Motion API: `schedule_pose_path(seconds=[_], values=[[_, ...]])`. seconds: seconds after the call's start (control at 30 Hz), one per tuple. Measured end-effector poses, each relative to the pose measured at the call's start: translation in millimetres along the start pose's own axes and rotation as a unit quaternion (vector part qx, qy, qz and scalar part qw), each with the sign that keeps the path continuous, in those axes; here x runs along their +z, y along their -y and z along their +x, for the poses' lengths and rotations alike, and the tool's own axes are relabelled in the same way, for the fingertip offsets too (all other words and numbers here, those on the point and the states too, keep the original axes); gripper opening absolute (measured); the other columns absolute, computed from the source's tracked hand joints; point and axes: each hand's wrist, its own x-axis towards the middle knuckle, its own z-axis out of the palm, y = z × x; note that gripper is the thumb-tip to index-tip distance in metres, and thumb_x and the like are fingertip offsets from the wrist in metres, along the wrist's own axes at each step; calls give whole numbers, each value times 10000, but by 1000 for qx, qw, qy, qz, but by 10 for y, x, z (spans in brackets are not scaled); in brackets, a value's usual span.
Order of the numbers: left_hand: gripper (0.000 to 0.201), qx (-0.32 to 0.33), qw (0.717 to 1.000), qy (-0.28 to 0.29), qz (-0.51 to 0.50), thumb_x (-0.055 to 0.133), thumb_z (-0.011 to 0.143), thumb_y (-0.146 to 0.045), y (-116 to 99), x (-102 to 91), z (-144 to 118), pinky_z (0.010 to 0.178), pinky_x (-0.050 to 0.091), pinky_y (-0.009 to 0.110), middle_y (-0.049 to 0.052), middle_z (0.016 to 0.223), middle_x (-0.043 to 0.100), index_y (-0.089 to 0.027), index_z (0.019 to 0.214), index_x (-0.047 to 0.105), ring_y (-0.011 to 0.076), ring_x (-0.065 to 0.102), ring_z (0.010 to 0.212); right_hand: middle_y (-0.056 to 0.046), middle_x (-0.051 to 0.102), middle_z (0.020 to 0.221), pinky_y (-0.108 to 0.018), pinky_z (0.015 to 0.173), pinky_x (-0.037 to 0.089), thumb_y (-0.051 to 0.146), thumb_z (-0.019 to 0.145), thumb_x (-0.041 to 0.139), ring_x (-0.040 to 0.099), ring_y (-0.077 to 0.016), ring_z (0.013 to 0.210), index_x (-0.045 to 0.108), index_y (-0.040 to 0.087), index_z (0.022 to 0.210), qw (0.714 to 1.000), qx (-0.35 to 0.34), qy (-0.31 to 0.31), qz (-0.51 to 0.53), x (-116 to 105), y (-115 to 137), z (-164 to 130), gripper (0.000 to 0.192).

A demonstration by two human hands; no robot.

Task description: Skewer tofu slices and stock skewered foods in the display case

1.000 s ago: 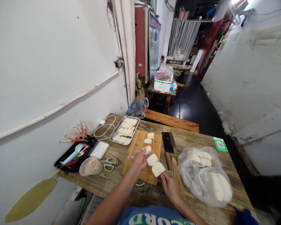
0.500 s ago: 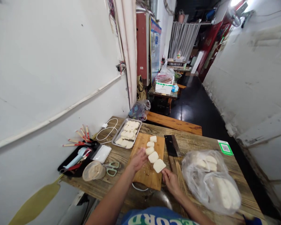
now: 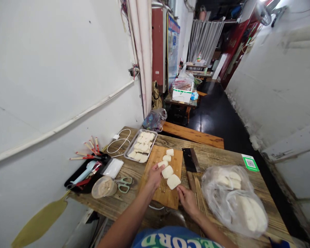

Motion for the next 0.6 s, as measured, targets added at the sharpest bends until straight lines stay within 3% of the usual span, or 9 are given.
schedule_pose_path(seconds=[0.17, 0.37, 0.47, 0.6], values=[[216, 7, 1000, -20, -15, 689, 660, -164, 44, 26, -16, 652, 486, 262, 36, 789, 650, -159, 849, 584, 135, 590, 667, -30, 600, 649, -226, 569, 376, 364, 877, 322, 527, -146, 586, 638, 154, 840, 999, 4, 19, 31, -40, 53, -24, 381], [211, -45, 998, -9, -49, 640, 729, -199, 33, -47, 9, 713, 499, 313, 55, 845, 654, -169, 919, 554, 170, 620, 747, 38, 414, 506, -212, 482, 290, 433, 860, 338, 399, -110, 488, 586, 144, 730, 994, 41, 41, 92, -76, 18, -40, 402], [236, -62, 996, 15, -67, 611, 763, -251, 56, -86, -36, 748, 495, 325, 62, 946, 643, -194, 981, 541, 176, 620, 820, 46, 392, 511, -211, 489, 290, 449, 860, 339, 393, -106, 491, 569, 145, 726, 992, 46, 30, 116, -72, 16, -20, 404], [271, -98, 993, 44, -39, 650, 722, -182, 151, -94, -142, 745, 490, 323, 78, 961, 639, -170, 977, 562, 182, 617, 813, 44, 403, 523, -212, 500, 302, 468, 854, 351, 400, -105, 496, 565, 142, 729, 989, 50, 19, 135, -16, 6, 5, 409]])
